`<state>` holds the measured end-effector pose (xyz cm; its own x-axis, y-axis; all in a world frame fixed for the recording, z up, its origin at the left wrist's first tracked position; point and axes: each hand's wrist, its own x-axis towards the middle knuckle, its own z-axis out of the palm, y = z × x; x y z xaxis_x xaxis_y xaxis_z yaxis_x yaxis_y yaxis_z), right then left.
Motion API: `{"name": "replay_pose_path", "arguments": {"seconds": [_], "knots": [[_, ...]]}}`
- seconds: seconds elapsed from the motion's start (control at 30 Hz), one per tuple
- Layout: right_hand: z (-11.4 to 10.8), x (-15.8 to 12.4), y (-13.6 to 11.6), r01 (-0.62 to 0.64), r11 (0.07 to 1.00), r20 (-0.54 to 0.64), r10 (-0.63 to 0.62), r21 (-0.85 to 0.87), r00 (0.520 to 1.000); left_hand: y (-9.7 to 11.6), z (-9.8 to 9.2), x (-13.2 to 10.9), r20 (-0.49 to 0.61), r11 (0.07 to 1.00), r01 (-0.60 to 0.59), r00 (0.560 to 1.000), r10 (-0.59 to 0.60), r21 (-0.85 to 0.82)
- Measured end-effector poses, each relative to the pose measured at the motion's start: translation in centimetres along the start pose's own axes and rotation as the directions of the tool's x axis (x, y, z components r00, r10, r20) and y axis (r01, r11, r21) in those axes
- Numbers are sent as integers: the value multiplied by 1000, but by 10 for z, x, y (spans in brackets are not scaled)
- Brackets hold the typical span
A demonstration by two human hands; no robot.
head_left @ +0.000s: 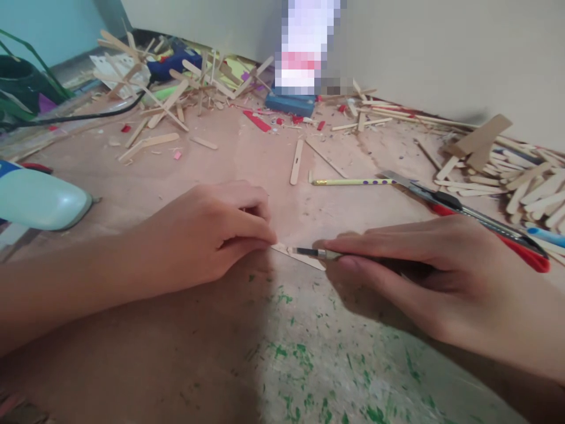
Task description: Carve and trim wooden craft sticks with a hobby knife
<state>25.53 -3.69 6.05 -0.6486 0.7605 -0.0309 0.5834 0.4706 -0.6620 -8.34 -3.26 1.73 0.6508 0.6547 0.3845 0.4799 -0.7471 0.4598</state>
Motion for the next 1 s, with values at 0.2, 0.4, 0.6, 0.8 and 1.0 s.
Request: {"name": "replay_pose_path", "arguments": {"seconds": [0.2,0.4,0.6,0.8,1.0], "knots": [[2,1,-1,45,997,50,-48,56,998,5,-5,6,90,992,123,989,-119,-36],[5,2,4,46,999,-3,-46,7,999,7,-7,7,88,985,162,984,-155,-67],[5,2,9,149,989,-16,-149,3,989,8,-8,6,80,982,176,982,-171,-63],[11,8,7,179,983,-7,-180,-31,984,7,-8,8,87,981,187,980,-182,-57],[8,10,2,131,991,47,-132,29,990,7,-8,9,107,978,202,975,-195,-56]]}}
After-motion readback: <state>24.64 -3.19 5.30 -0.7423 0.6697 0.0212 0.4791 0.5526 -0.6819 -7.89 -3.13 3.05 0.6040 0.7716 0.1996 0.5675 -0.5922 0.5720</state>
